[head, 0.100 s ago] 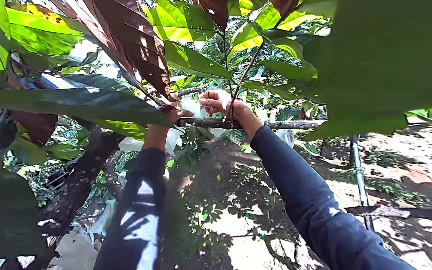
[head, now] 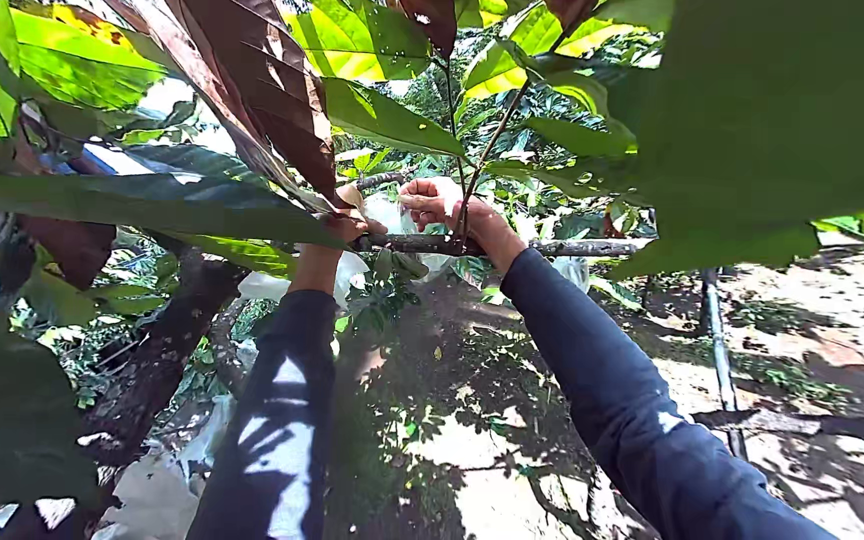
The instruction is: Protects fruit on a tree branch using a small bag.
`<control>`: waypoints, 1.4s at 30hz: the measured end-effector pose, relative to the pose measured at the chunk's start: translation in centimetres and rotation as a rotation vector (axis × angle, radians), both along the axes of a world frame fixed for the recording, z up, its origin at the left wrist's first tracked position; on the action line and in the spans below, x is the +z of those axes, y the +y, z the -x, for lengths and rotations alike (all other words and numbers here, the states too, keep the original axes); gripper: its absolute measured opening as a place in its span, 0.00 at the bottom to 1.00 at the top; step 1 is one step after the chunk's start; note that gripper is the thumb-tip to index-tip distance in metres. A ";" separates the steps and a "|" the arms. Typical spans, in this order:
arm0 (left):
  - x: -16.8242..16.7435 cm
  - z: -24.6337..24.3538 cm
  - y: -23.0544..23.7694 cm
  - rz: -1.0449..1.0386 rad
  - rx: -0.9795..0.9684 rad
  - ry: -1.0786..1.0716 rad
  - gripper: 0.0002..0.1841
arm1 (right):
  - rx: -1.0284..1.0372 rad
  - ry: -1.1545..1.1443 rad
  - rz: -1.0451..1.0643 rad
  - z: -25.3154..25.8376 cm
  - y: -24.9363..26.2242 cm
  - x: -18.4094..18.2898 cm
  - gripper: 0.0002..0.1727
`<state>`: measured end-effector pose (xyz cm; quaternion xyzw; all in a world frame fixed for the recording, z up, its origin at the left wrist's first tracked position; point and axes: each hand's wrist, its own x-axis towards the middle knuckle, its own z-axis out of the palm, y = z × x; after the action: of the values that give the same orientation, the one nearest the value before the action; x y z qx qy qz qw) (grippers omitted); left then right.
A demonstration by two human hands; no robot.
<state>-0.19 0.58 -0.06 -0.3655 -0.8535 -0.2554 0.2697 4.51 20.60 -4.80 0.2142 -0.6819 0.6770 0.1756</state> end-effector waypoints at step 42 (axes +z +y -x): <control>-0.1 -1.5 0.2 -0.296 -0.208 -0.070 0.08 | 0.085 0.024 0.070 -1.3 0.7 -0.6 0.08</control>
<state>1.33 0.76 -0.13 -0.3990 -0.7731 -0.4173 0.2628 5.83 21.26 -5.36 0.2446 -0.6458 0.7047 0.1624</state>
